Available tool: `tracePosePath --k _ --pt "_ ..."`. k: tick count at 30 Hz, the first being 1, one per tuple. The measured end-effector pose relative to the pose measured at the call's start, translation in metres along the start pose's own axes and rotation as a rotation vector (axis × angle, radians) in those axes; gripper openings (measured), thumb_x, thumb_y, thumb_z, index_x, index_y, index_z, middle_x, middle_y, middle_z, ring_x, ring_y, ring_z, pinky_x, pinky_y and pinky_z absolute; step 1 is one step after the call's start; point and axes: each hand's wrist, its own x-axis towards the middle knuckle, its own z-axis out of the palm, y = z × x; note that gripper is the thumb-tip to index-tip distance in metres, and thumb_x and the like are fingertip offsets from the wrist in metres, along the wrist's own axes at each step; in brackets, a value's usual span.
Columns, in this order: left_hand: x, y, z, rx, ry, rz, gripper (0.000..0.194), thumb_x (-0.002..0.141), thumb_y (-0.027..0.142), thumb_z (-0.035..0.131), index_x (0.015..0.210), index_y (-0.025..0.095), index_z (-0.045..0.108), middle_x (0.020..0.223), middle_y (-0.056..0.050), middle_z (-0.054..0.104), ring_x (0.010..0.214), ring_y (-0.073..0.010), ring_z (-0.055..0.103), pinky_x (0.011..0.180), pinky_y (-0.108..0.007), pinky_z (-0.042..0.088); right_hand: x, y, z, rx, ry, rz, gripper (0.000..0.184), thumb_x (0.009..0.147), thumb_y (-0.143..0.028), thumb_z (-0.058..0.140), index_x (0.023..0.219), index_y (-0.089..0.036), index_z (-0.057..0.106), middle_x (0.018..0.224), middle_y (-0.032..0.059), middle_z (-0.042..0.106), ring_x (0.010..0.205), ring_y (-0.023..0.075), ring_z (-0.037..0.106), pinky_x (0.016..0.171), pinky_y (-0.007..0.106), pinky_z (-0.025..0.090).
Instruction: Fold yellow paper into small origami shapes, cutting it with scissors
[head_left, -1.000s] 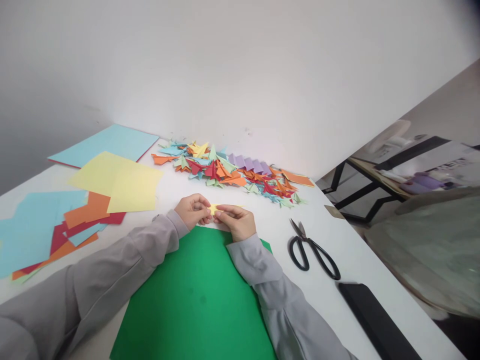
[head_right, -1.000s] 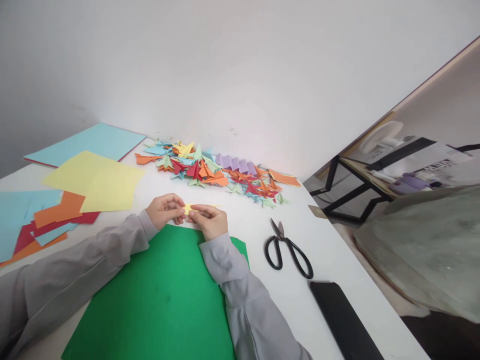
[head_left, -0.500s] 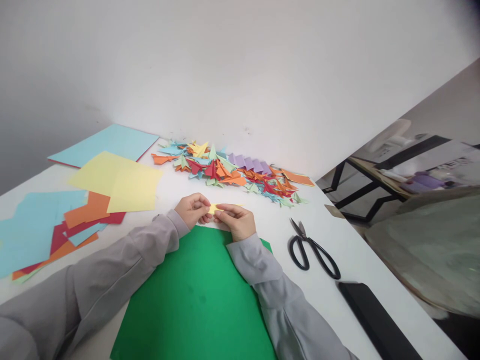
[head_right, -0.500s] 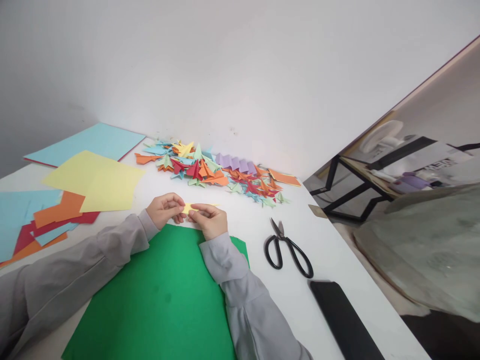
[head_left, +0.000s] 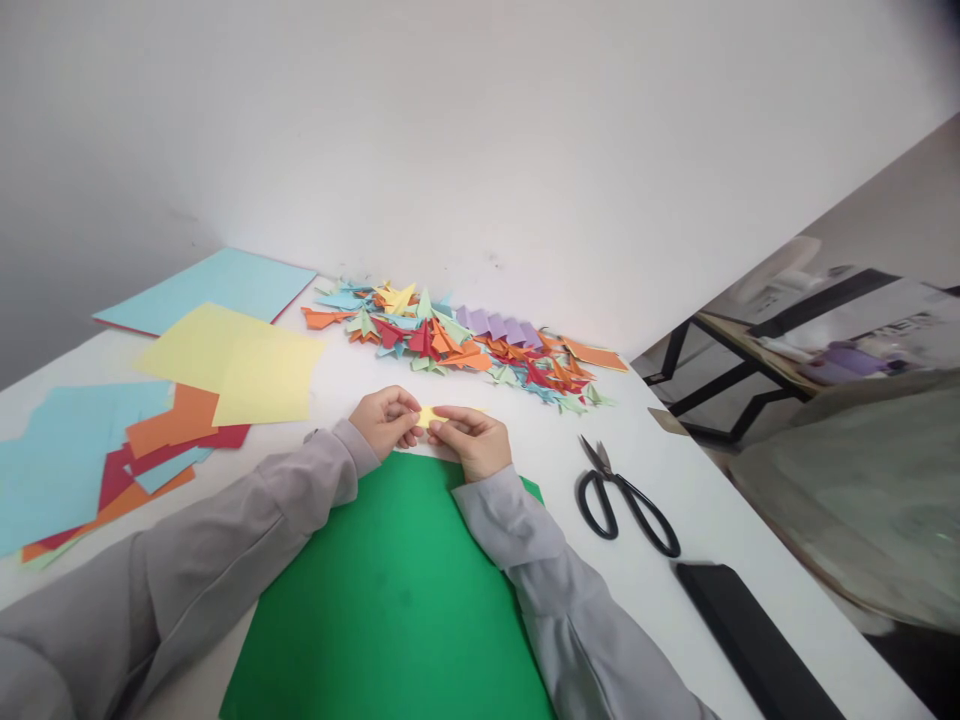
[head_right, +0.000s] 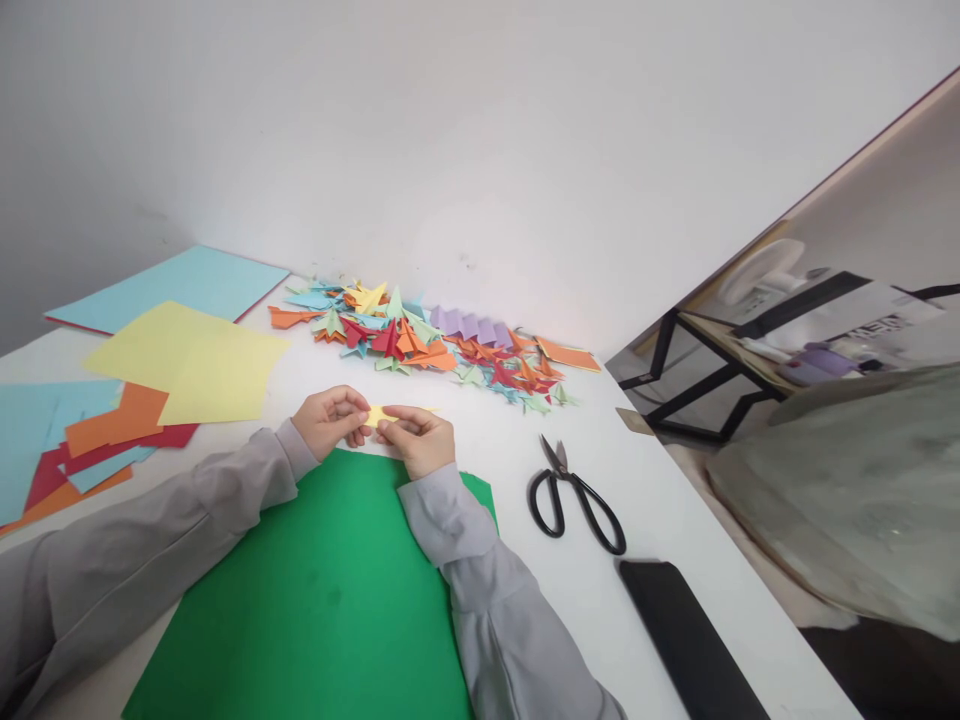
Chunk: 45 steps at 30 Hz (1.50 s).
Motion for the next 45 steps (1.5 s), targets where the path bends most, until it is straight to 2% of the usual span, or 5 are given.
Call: tracePosePath --k 6,21,28,34,45 --pt "0.0005 -0.0003 -0.0008 0.003 -0.017 0.001 0.013 0.066 0.019 0.057 0.072 0.013 0.047 0.047 0.002 0.058 0.039 -0.0085 0.053 0.04 -0.02 0.043 0.0 -0.0003 0.0004 -0.015 0.011 -0.004 0.026 0.044 -0.024 0.074 0.068 -0.016 0.065 0.047 -0.0012 0.062 0.045 0.0121 0.059 0.045 0.022 0.046" --pt "-0.0005 -0.0015 0.0005 0.029 0.011 0.026 0.017 0.061 0.015 0.059 0.073 0.013 0.048 0.048 0.004 0.057 0.04 -0.0068 0.052 0.041 -0.019 0.042 -0.0002 -0.0024 0.0012 -0.012 -0.015 0.05 0.027 0.044 -0.022 0.074 0.07 -0.016 0.065 0.047 -0.0021 0.062 0.047 0.0115 0.059 0.048 0.022 0.046" --pt "-0.0009 0.0 0.0007 0.025 0.004 0.022 0.02 0.063 0.016 0.059 0.077 0.014 0.045 0.048 0.004 0.056 0.04 -0.0072 0.052 0.042 -0.02 0.043 -0.0002 -0.0012 0.0023 -0.02 -0.003 -0.021 0.028 0.046 -0.023 0.073 0.072 -0.016 0.065 0.046 -0.0023 0.061 0.045 0.0112 0.058 0.048 0.022 0.045" --pt "-0.001 0.0013 0.0002 0.027 -0.012 0.018 0.035 0.06 0.014 0.062 0.087 0.016 0.039 0.045 0.01 0.05 0.042 -0.0091 0.054 0.044 -0.021 0.043 -0.0021 0.0004 0.0039 -0.051 -0.001 -0.051 0.029 0.047 -0.026 0.073 0.073 -0.016 0.065 0.046 -0.0021 0.06 0.046 0.0137 0.059 0.048 0.025 0.047" --pt "0.0009 -0.0013 -0.0015 0.029 -0.022 0.022 0.035 0.06 0.007 0.058 0.088 0.015 0.038 0.047 0.011 0.048 0.043 -0.0071 0.053 0.046 -0.021 0.043 -0.0036 0.002 0.004 -0.122 -0.027 -0.18 0.025 0.052 -0.024 0.07 0.074 -0.016 0.064 0.048 -0.0024 0.06 0.046 0.0124 0.058 0.049 0.025 0.046"
